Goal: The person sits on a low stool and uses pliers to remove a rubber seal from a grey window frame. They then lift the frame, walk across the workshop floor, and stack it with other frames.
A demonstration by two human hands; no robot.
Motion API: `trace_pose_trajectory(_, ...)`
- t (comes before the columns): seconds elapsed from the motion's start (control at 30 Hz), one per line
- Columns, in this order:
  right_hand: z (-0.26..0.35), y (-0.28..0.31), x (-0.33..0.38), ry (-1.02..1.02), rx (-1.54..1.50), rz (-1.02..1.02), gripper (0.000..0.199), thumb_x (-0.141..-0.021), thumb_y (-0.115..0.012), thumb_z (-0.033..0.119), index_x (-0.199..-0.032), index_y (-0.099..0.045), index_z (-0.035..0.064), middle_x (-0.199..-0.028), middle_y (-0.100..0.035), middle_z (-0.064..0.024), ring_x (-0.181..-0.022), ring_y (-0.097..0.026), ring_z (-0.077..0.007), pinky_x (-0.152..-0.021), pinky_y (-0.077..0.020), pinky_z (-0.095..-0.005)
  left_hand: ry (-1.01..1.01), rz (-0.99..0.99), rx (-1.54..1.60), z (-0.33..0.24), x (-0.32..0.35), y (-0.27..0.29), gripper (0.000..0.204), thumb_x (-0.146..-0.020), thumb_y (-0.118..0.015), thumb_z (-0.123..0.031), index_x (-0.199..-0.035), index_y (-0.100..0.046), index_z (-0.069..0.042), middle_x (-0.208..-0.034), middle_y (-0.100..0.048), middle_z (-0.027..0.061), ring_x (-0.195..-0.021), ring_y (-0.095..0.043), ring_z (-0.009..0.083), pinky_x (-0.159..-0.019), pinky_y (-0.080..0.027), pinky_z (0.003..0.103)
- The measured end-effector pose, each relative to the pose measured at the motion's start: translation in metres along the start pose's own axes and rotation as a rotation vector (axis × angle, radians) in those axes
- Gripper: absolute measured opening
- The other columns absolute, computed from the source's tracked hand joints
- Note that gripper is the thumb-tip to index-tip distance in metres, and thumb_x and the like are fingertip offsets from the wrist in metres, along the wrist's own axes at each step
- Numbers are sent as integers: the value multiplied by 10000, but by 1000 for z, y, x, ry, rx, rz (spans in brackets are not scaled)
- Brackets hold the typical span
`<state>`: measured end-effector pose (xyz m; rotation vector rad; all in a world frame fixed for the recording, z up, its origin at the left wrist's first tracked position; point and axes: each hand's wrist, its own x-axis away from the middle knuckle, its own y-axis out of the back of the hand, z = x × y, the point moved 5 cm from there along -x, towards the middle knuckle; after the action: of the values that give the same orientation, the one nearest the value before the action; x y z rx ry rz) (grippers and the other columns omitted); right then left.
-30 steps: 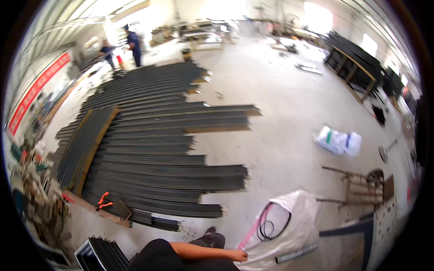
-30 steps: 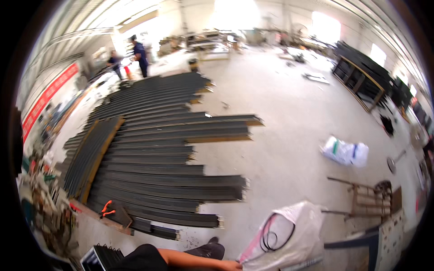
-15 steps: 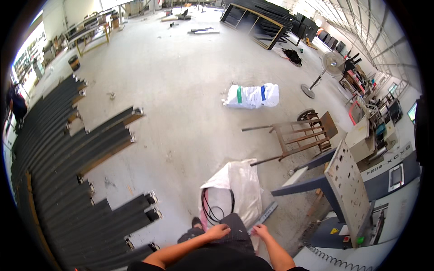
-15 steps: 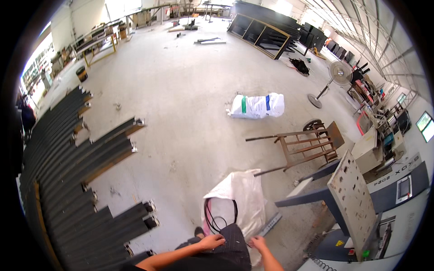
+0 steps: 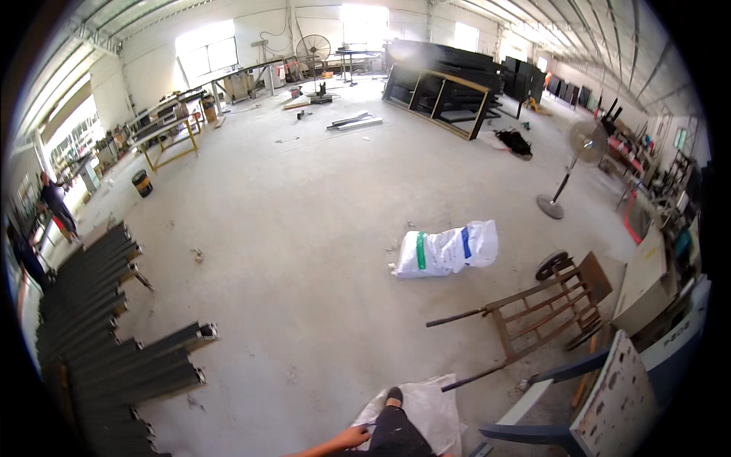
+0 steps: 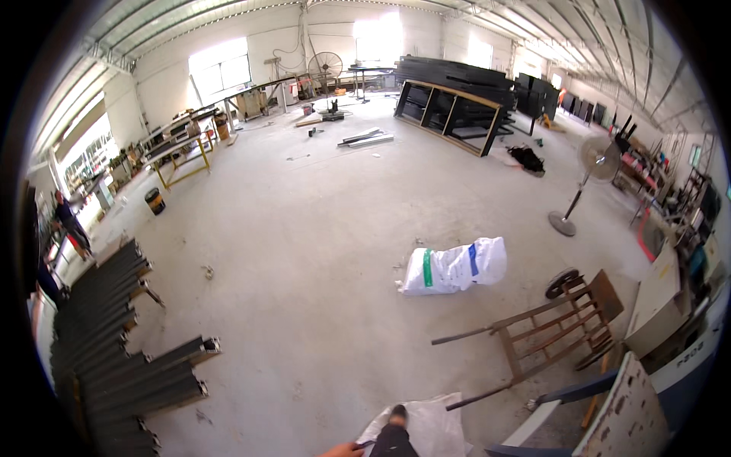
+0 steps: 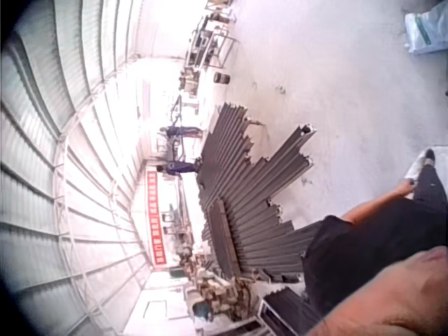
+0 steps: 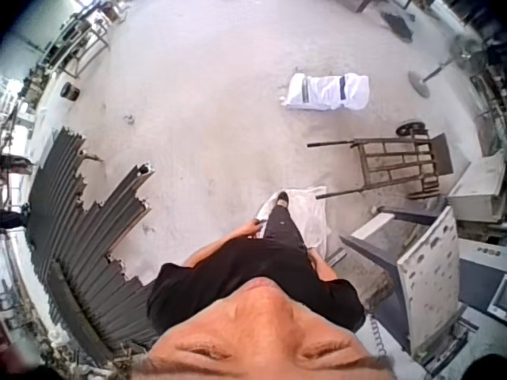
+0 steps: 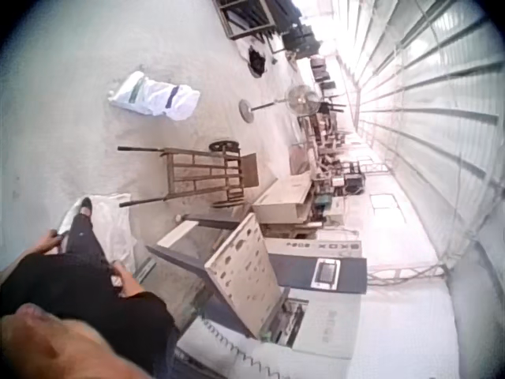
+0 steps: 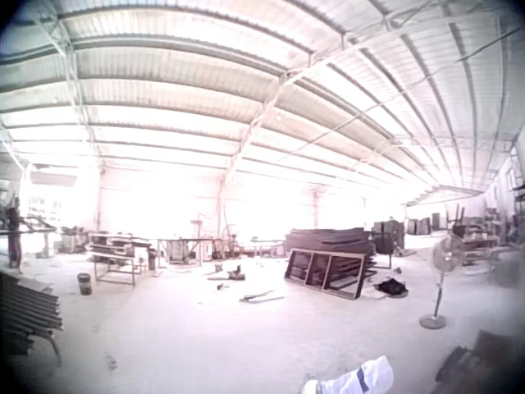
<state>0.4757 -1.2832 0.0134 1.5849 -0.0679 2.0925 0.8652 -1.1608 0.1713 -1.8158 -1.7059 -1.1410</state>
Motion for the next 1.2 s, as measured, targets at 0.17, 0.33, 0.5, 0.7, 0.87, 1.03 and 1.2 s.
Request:
trace_pose_trajectory(0.17, 190, 157, -145, 87, 0, -90, 184, -818, -589, 139, -760, -683, -8, -674, -679, -117, -551, -657, -205, -506, -533, -336, -352, -128, 264, -90, -57, 145, 469, -921, -478, -442, -1141, -620, -53, -1055, -668, 162, -1005, -628, 308, -883, -480, 393)
trace_pose_trajectory(0.33, 486, 255, -177, 190, 114, -326, 155, -808, -564, 127, -812, -690, 36, -762, -703, -114, -631, -682, -186, -611, -546, -340, -165, -161, 309, -115, -30, 235, 511, -916, -548, -442, -1220, -570, -31, -1161, -621, 140, -1060, -589, 233, -897, -478, 392)
trace_pose_trajectory(0.5, 695, 269, -213, 446, -53, -202, 159, -848, -564, 132, -887, -646, 1, -756, -691, -112, -639, -681, -198, -572, -553, -332, -190, -65, 240, -152, -81, 346, 440, -893, -596, -392, -1136, -627, -27, -1077, -655, 143, -976, -619, 243, -841, -495, 391)
trace_pose_trajectory(0.7, 721, 242, -293, 255, 106, 154, 232, -851, -578, 230, -798, -681, 29, -680, -671, -94, -599, -653, -195, -555, -532, -365, -239, -31, 120, -224, -165, 537, 416, -885, -605, -374, -1110, -644, -25, -1042, -666, 143, -954, -624, 246, -834, -496, 388)
trace_pose_trajectory(0.87, 721, 265, -276, 254, -340, -188, 189, -882, -589, 225, -901, -593, 37, -613, -549, -93, -474, -536, -209, -420, -436, -375, -261, 17, -45, -290, -221, 671, 397, -879, -612, -358, -1088, -657, -24, -1013, -675, 143, -935, -627, 249, -829, -496, 386)
trace_pose_trajectory(1.03, 769, 305, -326, -13, -197, -282, 190, -844, -591, 234, -836, -624, 47, -607, -576, -88, -506, -570, -211, -456, -459, -388, -281, 298, -68, -317, -309, 782, 387, -857, -616, -318, -1110, -651, -28, -1041, -671, 129, -969, -603, 237, -869, -476, 394)
trace_pose_trajectory(1.2, 865, 360, -427, -56, 52, -135, 216, -809, -574, 238, -729, -667, 61, -605, -621, -88, -535, -612, -208, -489, -481, -395, -253, 296, -176, -446, -420, 893, 401, -856, -617, -318, -1133, -637, -29, -1070, -660, 127, -991, -592, 231, -885, -468, 393)
